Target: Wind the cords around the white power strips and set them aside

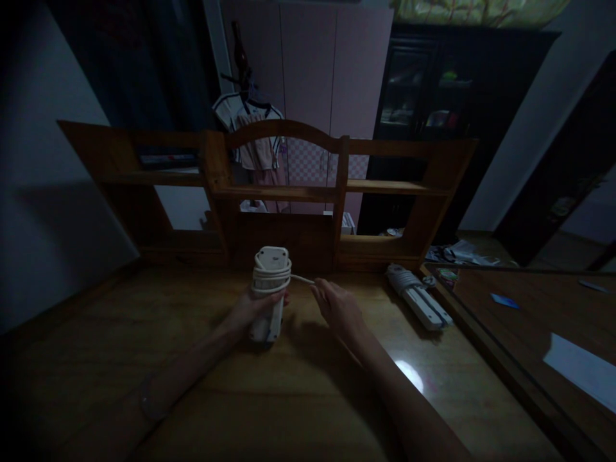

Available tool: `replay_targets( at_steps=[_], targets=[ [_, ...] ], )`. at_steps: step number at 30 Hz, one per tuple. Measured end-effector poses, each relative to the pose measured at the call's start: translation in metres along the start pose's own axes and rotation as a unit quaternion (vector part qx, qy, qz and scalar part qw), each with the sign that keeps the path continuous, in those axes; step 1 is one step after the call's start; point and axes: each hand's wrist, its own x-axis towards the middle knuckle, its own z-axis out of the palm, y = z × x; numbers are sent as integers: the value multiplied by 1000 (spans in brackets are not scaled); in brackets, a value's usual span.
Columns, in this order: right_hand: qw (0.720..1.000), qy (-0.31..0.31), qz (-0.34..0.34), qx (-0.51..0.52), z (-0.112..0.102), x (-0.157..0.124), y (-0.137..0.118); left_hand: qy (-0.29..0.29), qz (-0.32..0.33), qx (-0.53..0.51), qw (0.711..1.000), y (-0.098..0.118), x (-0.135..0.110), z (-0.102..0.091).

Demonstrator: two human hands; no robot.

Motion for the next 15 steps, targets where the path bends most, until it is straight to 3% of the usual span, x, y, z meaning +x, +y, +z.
replay_targets(
  at_steps=[5,15],
  targets=[
    [995,-16,5,-101,-6,1,-5,-82,-66,-101,989,-7,-1,-2],
    [984,-37,4,-172,-8,1,-1,-71,-104,-140,982,-2,-4,-6]
  ],
)
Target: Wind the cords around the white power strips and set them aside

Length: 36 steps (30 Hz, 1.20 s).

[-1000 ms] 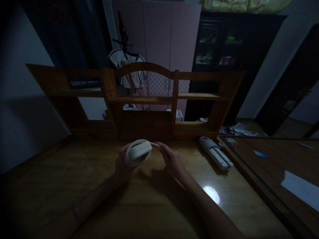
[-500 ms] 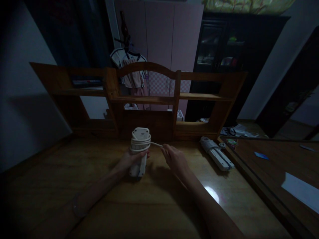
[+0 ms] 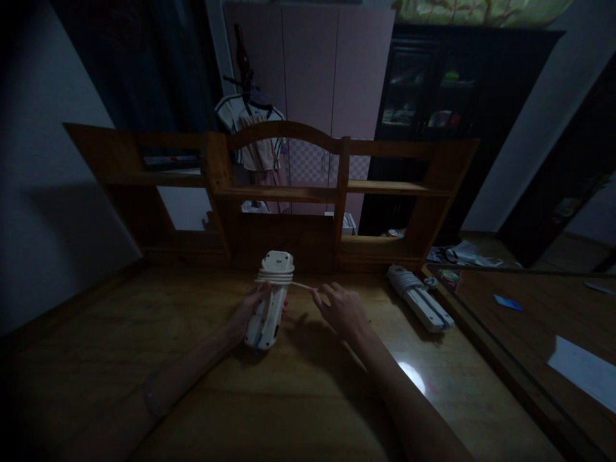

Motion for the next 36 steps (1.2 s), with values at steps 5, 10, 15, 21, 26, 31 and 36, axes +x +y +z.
replay_targets(
  at_steps=[5,10,15,21,26,31,36],
  targets=[
    [1000,-3,4,-9,-1,-1,-2,8,22,8,1000,1,0,0],
    [1000,-18,-15,-10,-3,-2,-1,-4,60,40,997,-4,1,2],
    [998,-39,-24,-38,-7,0,2,1,58,57,997,-4,3,4],
    [997,-37,-34,-63,-11,0,-4,7,28,69,997,-5,9,-2],
    [996,8,-35,-87,-12,-3,-10,43,5,48,998,-3,16,-6],
    [994,46,-47,-91,-16,-2,-5,33,17,55,998,3,16,-2],
    [993,70,-54,-77,-14,-3,-4,31,70,99,992,8,8,5]
  ],
)
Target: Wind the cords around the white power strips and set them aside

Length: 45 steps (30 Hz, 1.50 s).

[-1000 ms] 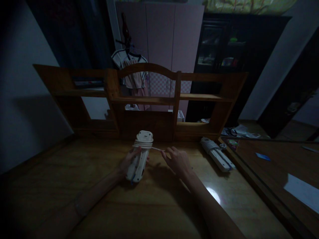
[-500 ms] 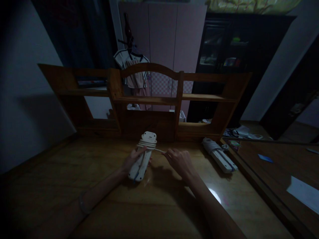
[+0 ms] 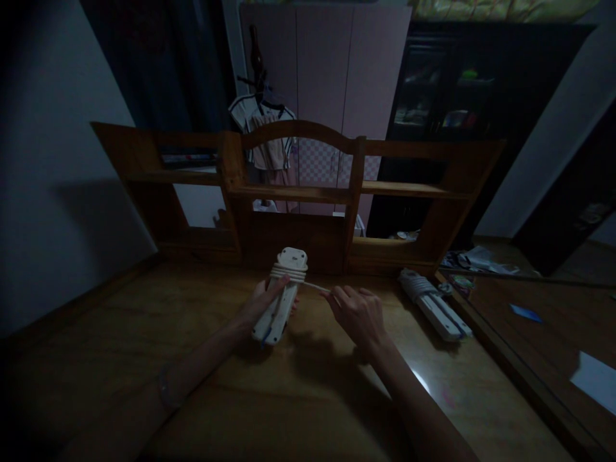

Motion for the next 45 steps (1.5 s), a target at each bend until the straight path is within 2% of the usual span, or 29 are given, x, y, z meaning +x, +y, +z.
replay_targets(
  at_steps=[3,5,7,9,11,13,16,20,24,27,29,32,36,40,45],
  targets=[
    [999,-12,16,50,3,0,-1,57,95,89,990,5,-6,1],
    [994,-28,44,98,6,1,0,116,171,169,964,9,-9,0],
    [980,-55,81,175,11,2,1,173,217,238,931,13,-10,-2],
    [945,-96,119,288,17,1,2,216,226,282,907,15,-9,-6],
    [895,-138,150,397,24,-2,1,243,225,304,893,16,-7,-10],
    [864,-147,174,449,32,-6,-2,255,222,319,886,15,-4,-13],
    [877,-134,183,423,39,-10,-6,256,218,346,876,12,-2,-16],
    [875,-201,167,408,39,-11,-8,253,197,417,850,8,0,-20],
    [916,-189,124,330,32,-13,-14,240,162,527,799,4,5,-26],
    [932,-205,73,289,24,-16,-23,234,145,585,763,-1,10,-31],
    [941,-217,48,256,17,-16,-30,225,153,596,756,-4,12,-34],
    [951,-238,21,198,7,-16,-37,206,181,584,764,-7,15,-37],
    [942,-259,-33,209,-2,-13,-39,200,194,579,766,-12,19,-40],
    [924,-252,-78,277,-10,-11,-41,220,195,605,740,-13,20,-45],
    [906,-259,-114,316,-17,-10,-47,195,168,664,702,-8,14,-49]
  ],
)
